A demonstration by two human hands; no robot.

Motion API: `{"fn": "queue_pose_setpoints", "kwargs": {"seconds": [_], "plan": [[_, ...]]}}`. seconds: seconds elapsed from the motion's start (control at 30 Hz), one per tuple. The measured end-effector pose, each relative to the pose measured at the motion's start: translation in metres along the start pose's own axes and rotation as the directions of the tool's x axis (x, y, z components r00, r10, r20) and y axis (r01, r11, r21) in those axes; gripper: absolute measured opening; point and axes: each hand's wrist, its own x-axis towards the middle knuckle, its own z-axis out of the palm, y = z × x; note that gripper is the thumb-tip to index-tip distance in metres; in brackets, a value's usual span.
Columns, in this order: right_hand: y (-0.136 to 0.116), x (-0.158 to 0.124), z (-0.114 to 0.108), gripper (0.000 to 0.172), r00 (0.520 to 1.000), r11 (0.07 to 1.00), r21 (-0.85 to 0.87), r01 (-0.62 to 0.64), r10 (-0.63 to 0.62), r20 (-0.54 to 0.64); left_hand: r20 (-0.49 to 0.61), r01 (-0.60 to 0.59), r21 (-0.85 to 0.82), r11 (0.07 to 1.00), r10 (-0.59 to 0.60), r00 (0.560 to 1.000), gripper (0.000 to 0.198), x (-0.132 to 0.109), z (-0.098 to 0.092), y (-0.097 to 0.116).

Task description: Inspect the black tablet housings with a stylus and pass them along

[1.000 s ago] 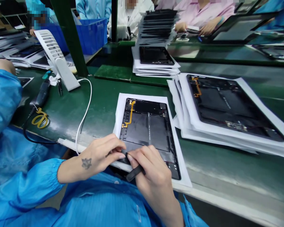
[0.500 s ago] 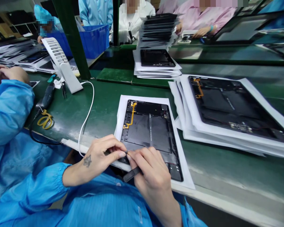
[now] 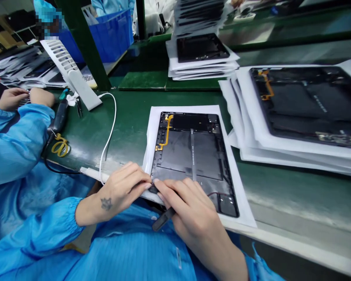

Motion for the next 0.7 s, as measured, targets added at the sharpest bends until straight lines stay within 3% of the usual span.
{"fn": "queue_pose_setpoints", "kwargs": {"seconds": [0.17,0.4,0.53,0.63,0.7], "plan": [[0.002,0.0,-0.003,0.034,0.997,0.997,-0.044,0.07,-0.068,0.045,0.066,-0.138,0.166,0.976,0.129,0.989,0.009,0.001,-0.001,-0.002],[0.0,0.006,-0.003,0.039,0.995,0.992,-0.09,0.086,-0.082,0.053,0.166,-0.218,0.262,0.94,0.179,0.97,0.014,0.009,-0.01,0.001],[0.0,0.006,-0.002,0.039,0.993,0.984,-0.135,0.115,-0.109,0.051,0.073,-0.162,0.227,0.96,0.15,0.986,0.013,0.001,-0.009,-0.004],[0.0,0.005,-0.001,0.041,0.991,0.978,-0.163,0.131,-0.124,0.052,-0.003,-0.137,0.189,0.972,0.14,0.99,0.028,-0.013,-0.005,-0.011],[0.002,0.004,0.0,0.042,0.989,0.974,-0.177,0.144,-0.133,0.07,0.006,-0.158,0.187,0.97,0.16,0.987,0.035,-0.02,-0.003,-0.013]]}}
